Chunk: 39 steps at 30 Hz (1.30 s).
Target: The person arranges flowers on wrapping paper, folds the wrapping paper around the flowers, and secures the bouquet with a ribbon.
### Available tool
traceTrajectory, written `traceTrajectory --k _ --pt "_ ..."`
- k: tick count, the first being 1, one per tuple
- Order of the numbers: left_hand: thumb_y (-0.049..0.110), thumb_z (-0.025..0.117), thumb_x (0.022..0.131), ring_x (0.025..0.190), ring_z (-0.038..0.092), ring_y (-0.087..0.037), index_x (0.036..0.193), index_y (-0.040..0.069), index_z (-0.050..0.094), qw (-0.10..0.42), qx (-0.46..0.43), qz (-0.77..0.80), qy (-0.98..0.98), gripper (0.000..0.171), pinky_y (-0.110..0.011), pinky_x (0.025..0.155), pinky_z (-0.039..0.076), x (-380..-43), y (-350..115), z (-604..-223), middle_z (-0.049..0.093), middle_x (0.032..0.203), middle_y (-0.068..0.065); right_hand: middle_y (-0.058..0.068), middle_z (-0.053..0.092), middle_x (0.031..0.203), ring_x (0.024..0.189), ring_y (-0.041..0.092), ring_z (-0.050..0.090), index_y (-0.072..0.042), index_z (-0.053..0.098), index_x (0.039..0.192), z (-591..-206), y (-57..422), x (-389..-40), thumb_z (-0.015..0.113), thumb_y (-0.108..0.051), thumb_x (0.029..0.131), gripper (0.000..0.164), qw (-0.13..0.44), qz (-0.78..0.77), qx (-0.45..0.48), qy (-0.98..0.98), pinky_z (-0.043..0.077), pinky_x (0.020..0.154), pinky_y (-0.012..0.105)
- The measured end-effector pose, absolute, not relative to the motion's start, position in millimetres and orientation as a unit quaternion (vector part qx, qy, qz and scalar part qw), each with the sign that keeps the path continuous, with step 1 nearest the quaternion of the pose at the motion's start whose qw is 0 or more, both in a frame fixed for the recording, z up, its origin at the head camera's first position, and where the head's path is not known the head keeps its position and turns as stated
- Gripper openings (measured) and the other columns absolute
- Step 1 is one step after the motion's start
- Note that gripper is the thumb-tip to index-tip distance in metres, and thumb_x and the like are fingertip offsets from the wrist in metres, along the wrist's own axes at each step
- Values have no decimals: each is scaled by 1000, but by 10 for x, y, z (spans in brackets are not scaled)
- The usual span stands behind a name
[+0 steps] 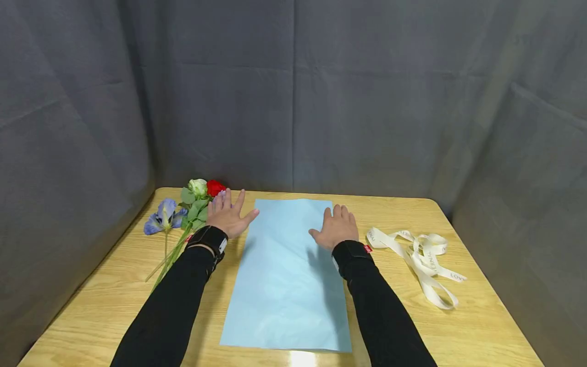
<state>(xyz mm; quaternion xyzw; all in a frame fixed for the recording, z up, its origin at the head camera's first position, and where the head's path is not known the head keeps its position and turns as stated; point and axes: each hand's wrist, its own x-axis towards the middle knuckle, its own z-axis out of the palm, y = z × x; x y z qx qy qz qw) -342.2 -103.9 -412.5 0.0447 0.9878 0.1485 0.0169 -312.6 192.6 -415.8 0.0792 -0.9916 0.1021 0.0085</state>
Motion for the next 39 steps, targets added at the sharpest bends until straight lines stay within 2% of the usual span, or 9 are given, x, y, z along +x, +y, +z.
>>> traceTrajectory --k 4,10,16,24,30,34,39 --pt "61 34 104 153 -7 -44 165 21 10 24 43 148 988 77 -62 120 1 -3418 -1003 -4116 -3 168 -22 30 44 148 139 45 39 9 46 145 -4207 1685 -3096 65 -49 95 79 27 86 98 -991 34 113 55" --pt "54 37 106 153 2 -45 163 15 23 22 36 157 987 70 -62 120 10 -3399 -973 -4142 7 167 -24 24 54 141 130 41 50 5 56 137 -4332 1361 -2967 65 -57 93 77 -1 94 119 -988 42 108 53" --pt "50 37 107 152 13 -45 159 9 33 23 34 161 986 67 -60 119 18 -3376 -987 -4190 20 164 -26 22 54 142 130 40 51 3 57 140 -4512 1128 -2734 66 -65 88 86 -51 123 163 -978 45 105 53" --pt "47 36 108 149 23 -44 157 4 35 28 41 190 981 65 -56 120 18 -3373 -1053 -4249 27 162 -25 15 60 127 118 34 54 -3 66 130 -4641 956 -2428 65 -80 77 93 -27 80 209 -974 47 95 53" --pt "45 37 109 149 24 -45 157 3 35 33 41 197 979 64 -56 120 19 -3370 -1070 -4268 27 162 -24 17 57 133 121 34 52 -1 58 139 -4671 895 -2263 62 -87 72 109 -43 55 208 -976 47 95 53" --pt "44 38 109 148 24 -46 156 3 36 29 40 201 978 63 -57 119 20 -3354 -1091 -4283 29 162 -23 19 52 142 126 35 49 -1 53 145 -4707 887 -2220 62 -85 75 109 -42 41 211 -976 46 97 52" --pt "42 38 109 147 25 -47 155 1 36 23 45 203 978 62 -59 118 22 -3335 -1122 -4329 30 161 -25 19 46 148 133 37 44 -2 50 148 -4751 914 -2221 60 -77 84 100 -50 56 216 -973 42 102 54"
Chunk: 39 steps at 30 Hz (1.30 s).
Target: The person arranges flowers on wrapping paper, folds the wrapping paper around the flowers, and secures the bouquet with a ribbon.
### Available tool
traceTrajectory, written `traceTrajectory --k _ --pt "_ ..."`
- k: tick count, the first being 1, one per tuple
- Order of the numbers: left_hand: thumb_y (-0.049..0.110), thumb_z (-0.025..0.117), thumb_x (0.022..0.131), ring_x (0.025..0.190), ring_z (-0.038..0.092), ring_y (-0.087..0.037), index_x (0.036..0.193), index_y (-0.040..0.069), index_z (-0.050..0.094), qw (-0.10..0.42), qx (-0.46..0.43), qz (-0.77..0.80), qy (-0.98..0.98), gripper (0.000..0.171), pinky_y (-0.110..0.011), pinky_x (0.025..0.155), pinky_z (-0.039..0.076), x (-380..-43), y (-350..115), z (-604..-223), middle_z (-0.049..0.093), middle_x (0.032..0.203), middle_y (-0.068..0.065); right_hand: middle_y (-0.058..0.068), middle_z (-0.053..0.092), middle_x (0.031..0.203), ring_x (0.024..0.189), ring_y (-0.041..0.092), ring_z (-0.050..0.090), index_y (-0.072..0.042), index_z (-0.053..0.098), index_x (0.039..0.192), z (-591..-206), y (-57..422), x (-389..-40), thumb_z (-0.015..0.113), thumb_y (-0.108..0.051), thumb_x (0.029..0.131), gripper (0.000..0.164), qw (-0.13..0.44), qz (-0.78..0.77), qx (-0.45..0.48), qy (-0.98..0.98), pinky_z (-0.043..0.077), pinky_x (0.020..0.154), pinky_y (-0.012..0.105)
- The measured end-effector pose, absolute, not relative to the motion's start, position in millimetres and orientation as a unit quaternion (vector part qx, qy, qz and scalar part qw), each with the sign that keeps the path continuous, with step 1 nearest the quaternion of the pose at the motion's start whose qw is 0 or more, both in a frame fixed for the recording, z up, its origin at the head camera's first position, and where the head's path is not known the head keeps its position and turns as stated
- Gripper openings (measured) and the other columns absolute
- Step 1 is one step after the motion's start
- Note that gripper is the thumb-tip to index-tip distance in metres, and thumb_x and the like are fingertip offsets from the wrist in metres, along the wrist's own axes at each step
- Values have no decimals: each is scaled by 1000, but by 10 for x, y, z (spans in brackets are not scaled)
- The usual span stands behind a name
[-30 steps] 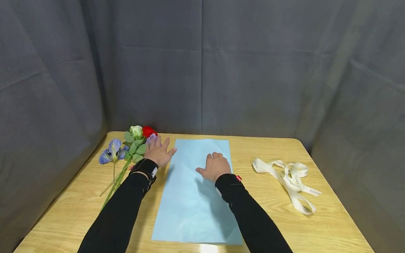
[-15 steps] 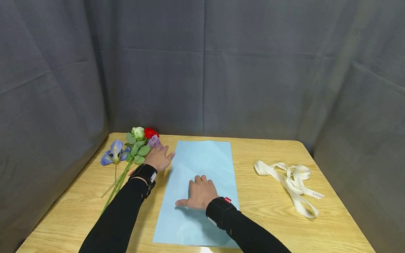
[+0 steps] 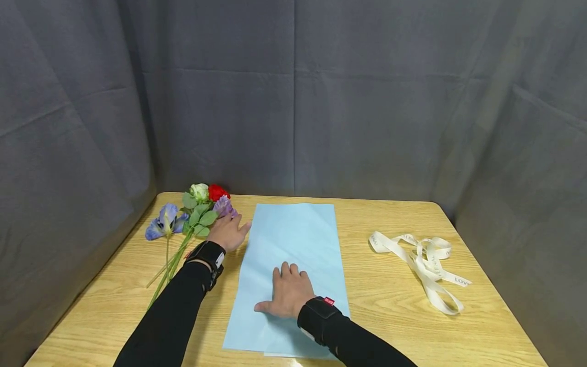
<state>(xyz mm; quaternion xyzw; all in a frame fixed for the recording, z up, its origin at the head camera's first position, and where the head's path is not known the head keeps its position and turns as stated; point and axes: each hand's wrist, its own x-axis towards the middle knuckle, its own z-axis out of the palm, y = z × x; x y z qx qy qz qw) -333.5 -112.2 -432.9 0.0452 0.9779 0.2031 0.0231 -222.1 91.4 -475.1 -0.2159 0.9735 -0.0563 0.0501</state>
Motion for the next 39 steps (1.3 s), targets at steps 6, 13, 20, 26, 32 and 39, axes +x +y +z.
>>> traceTrajectory --k 6,13,20,26,32,39 --pt "42 36 110 148 24 -48 156 1 34 22 48 201 978 62 -59 118 21 -3350 -1149 -4344 29 161 -26 16 54 140 129 37 49 -5 60 139 -4767 972 -2250 64 -62 92 74 19 -85 -221 971 43 100 55" --pt "42 35 110 148 24 -47 156 0 34 27 50 202 978 62 -57 119 21 -3371 -1182 -4335 29 160 -27 17 64 131 121 40 56 -3 69 127 -4798 1038 -2304 68 -43 97 50 -22 -156 -226 961 47 96 56" --pt "42 33 110 149 24 -46 156 0 34 22 51 202 978 62 -55 120 21 -3365 -1263 -4347 28 161 -26 11 71 114 111 35 63 -7 73 102 -4753 1149 -2377 68 -29 99 23 -28 -285 -199 937 51 91 49" --pt "41 35 110 148 24 -47 155 0 37 11 50 202 978 61 -56 119 22 -3370 -1307 -4348 27 161 -28 7 70 118 115 28 63 -8 73 114 -4621 1255 -2428 66 -33 100 30 -22 -386 -177 905 48 98 48" --pt "41 39 109 145 29 -49 153 1 40 3 57 204 977 60 -57 117 26 -3374 -1311 -4348 30 158 -29 1 70 111 102 17 63 -10 73 116 -4413 1374 -2452 67 -33 100 29 -29 -477 -156 864 50 90 38" --pt "47 51 104 144 32 -47 151 -1 43 2 70 170 983 68 -57 116 29 -3378 -1261 -4404 35 157 -28 7 64 95 88 20 58 -6 71 106 -4234 1566 -2477 65 -34 101 29 -50 -546 -136 825 49 77 31"
